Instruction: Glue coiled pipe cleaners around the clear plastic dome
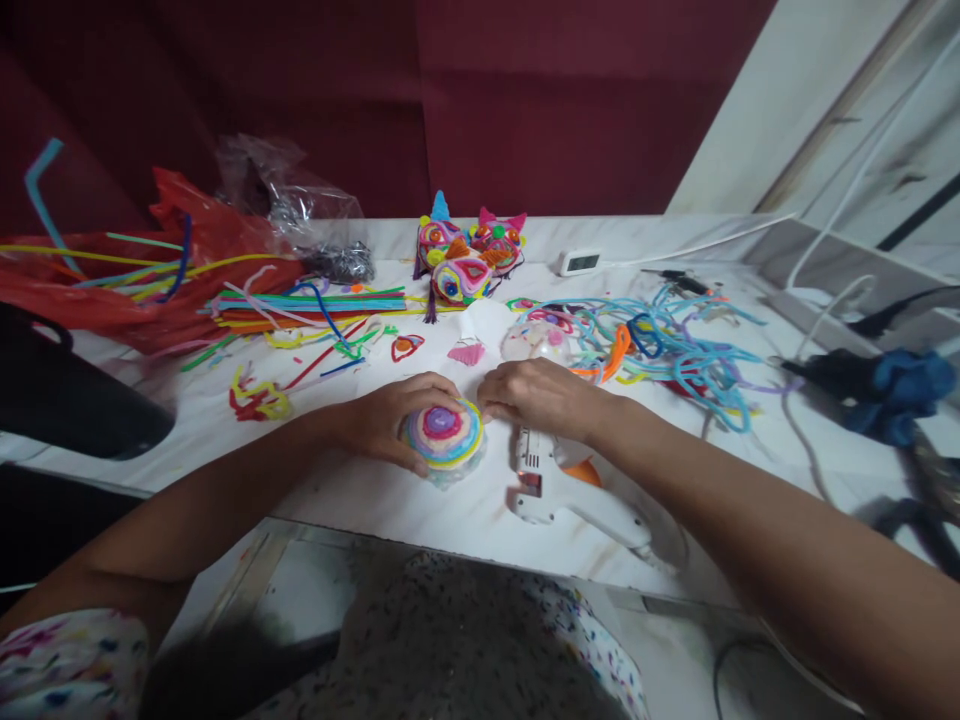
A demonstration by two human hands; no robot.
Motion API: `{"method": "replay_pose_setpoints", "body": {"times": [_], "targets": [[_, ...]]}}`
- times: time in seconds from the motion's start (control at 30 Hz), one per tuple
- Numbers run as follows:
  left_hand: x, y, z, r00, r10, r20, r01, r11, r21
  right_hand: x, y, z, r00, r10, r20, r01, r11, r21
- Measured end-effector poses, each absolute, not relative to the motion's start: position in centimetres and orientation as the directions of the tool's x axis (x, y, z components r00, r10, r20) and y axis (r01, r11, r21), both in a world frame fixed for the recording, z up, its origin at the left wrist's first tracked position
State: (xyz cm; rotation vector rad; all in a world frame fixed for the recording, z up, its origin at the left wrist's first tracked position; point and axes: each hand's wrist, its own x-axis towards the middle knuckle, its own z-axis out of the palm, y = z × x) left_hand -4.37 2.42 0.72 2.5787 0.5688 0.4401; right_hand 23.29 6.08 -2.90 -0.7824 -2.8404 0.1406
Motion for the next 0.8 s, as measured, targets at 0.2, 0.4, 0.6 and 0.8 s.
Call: {"method": "replay_pose_setpoints", "body": {"times": [0.2, 0.4, 0.6, 0.8], "targets": [[-5.0, 2.9, 1.4, 0.882, 0.434, 0.182, 0.306, -0.822, 0.48, 22.6, 5.2, -1.9, -0.853, 0.504, 0.136, 0.477, 0.858, -0.192], [-6.1, 3.5, 2.2, 0.903, 0.425, 0.069, 0.34, -0.802, 0.492, 21.1, 4.2, -1.6, -0.837, 0.533, 0.122, 0.516, 0.844, -0.146], [-6.4, 2.2, 3.5, 0.855, 0.518, 0.004, 0.465, -0.772, 0.433, 20.2, 3.9, -1.0, -0.823, 0.563, 0.082, 0.556, 0.826, -0.09], [-4.8, -1.1, 3.5, 0.761, 0.648, 0.034, 0.596, -0.718, 0.359, 19.6, 3.6, -0.6, -0.796, 0.603, 0.057, 0.599, 0.797, -0.076]]}}
